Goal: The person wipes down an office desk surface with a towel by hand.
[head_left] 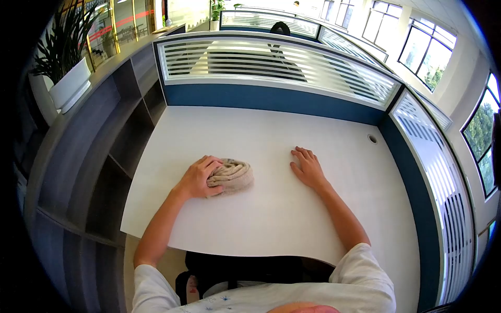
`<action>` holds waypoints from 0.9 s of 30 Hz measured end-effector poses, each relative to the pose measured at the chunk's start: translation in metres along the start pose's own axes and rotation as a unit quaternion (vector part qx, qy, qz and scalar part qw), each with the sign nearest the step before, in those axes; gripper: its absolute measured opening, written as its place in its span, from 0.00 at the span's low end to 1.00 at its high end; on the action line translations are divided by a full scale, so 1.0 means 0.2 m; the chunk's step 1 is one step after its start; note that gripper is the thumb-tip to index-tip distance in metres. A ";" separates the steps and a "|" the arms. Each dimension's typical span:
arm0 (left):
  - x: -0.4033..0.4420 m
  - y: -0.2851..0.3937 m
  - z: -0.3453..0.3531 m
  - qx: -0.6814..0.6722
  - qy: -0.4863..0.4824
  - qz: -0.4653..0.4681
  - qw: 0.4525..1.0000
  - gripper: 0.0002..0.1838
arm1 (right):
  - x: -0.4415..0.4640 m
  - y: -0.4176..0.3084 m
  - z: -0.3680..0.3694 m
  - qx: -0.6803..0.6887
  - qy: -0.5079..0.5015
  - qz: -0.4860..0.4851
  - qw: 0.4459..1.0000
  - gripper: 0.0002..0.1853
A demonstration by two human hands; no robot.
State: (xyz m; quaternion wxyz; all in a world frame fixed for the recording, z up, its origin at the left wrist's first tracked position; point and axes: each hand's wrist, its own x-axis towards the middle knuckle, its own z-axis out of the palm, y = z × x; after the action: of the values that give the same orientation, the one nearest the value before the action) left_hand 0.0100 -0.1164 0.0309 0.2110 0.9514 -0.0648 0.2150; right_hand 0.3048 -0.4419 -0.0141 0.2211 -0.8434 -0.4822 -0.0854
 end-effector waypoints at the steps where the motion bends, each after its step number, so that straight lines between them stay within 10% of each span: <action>1: 0.00 0.00 0.00 0.000 -0.001 0.001 1.000 0.31 | 0.00 0.00 0.00 -0.002 -0.002 0.000 1.000 0.26; 27: 0.00 0.02 -0.01 0.003 0.013 0.017 1.000 0.32 | 0.00 -0.02 -0.02 -0.006 -0.018 0.021 1.000 0.26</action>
State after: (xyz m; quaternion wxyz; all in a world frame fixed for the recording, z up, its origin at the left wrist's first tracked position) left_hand 0.0077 -0.1188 0.0338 0.2049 0.9480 -0.0771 0.2310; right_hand 0.3022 -0.4414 -0.0102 0.2095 -0.8559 -0.4679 -0.0687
